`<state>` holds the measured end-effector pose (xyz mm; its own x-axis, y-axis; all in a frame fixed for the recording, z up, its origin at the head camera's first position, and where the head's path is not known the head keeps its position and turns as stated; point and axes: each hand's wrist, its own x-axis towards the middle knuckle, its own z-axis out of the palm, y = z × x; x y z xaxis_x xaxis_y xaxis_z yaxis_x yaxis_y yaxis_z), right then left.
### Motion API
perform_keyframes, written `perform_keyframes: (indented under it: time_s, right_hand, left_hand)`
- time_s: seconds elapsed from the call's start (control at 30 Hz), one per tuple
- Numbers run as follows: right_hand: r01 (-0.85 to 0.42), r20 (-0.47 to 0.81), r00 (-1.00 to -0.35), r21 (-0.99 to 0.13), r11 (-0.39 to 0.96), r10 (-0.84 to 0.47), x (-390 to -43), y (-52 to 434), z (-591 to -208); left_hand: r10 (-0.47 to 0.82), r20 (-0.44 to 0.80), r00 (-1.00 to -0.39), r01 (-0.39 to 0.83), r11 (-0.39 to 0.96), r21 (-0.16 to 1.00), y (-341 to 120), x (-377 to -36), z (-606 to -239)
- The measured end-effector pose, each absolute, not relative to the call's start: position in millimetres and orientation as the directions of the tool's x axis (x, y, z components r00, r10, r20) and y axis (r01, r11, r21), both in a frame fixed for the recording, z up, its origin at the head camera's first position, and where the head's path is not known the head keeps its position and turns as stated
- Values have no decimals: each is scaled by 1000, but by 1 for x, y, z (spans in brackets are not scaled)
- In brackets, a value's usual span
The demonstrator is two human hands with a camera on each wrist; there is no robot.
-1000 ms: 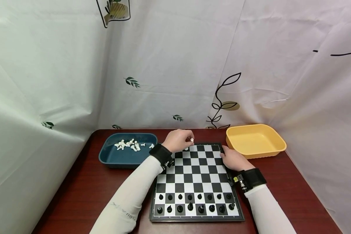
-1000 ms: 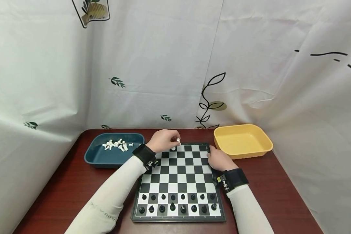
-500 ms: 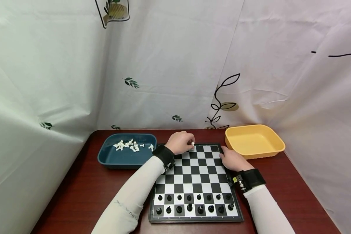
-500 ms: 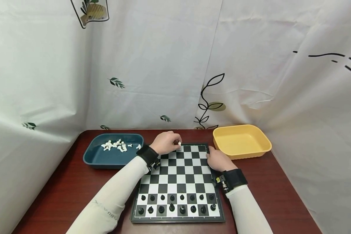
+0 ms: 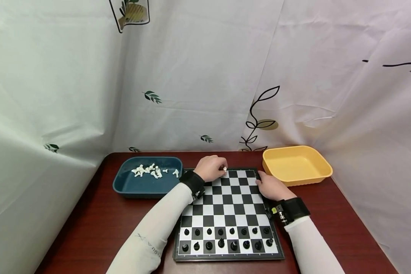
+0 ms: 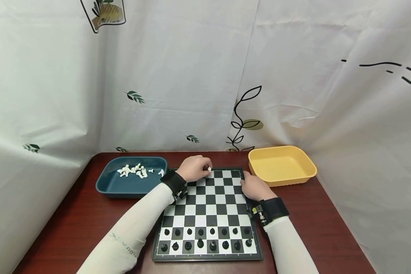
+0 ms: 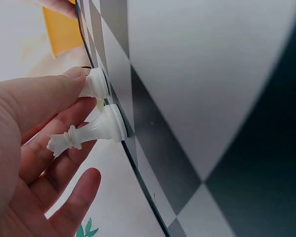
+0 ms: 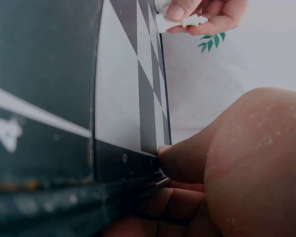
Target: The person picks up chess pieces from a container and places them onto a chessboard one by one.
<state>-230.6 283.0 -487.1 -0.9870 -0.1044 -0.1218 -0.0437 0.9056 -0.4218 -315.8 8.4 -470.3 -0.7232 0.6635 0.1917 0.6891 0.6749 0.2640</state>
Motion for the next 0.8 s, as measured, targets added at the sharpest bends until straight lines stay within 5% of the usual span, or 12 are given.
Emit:
perform_keyframes:
  time_s: [0.8]
  right_hand:
    - [-82, -88, -987, -434, 897, -134, -237, 292, -498]
  left_hand:
    - [679, 164, -716, 696, 671, 256, 4, -317, -468]
